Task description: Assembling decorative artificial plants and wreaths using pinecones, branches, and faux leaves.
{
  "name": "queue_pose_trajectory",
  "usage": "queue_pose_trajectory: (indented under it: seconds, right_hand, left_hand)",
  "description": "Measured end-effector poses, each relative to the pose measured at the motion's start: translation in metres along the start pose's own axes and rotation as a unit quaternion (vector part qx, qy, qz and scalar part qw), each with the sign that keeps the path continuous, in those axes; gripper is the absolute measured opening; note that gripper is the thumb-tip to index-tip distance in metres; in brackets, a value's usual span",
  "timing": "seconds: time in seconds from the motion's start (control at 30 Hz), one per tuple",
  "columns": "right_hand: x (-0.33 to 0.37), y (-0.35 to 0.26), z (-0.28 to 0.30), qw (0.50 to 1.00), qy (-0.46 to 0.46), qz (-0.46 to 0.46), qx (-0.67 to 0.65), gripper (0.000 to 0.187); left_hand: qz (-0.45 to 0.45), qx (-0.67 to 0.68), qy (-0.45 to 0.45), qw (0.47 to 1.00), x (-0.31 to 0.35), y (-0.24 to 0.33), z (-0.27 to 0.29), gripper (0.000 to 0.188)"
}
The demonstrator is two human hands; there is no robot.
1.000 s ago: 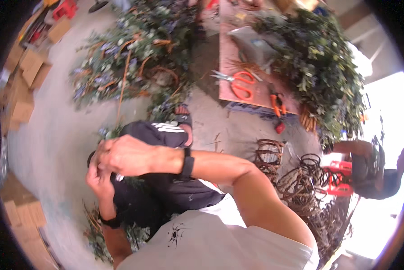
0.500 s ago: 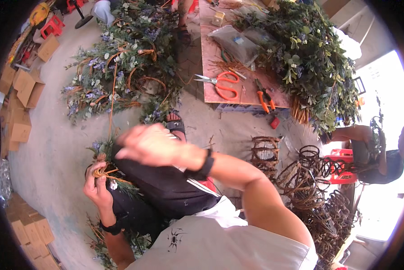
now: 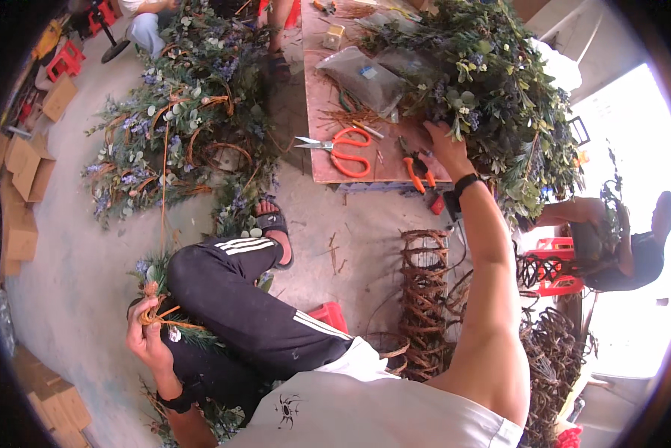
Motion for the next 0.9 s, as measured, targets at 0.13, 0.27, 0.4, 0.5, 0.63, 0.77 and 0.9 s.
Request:
queue_pose_trajectory:
  seconds: [0.13,0.27,0.4,0.5,0.63,0.77,0.9]
  right_hand:
    - [-0.015,-0.023,-0.006,0.986,-0.038,0.132,0.093,0.025]
    - [-0.020,-0.021,-0.008,0.971,-0.068,0.182,0.140,0.016]
    - [-0.022,-0.009,-0.012,0.964,-0.137,0.179,0.144,0.018]
    - [-0.008,-0.021,0.010,0.971,-0.040,0.228,0.061,0.023]
    - [0.039,-0.050,0.044,0.973,0.092,0.188,-0.101,0.032]
    - [0.090,-0.095,0.118,0.908,0.284,0.164,-0.261,0.023]
    - [0.108,-0.108,0.177,0.790,0.335,0.043,-0.511,0.010]
  left_hand:
    - [0.030,0.005,0.016,0.999,0.003,0.000,0.000,0.044]
    - [0.012,-0.013,0.013,1.000,0.003,0.002,0.002,0.045]
    - [0.014,-0.017,0.007,1.000,0.000,0.005,0.000,0.046]
    - [0.027,-0.015,0.004,1.000,0.001,0.003,0.000,0.047]
    - [0.019,0.005,0.005,1.000,0.003,0.002,0.001,0.046]
    - [0.007,0.011,-0.001,1.000,0.002,0.002,0.002,0.042]
    - [0.001,0.024,-0.005,1.000,0.002,0.003,0.002,0.038]
Point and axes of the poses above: each hand's wrist, its own x-axis away from the middle knuckle, its own z-axis out of the back of the hand, y = z × x, the point moved 7 cm from there along -x, towards the middle knuckle, and after that the axes turned 5 degrees about -y, right-handed, at the moved point
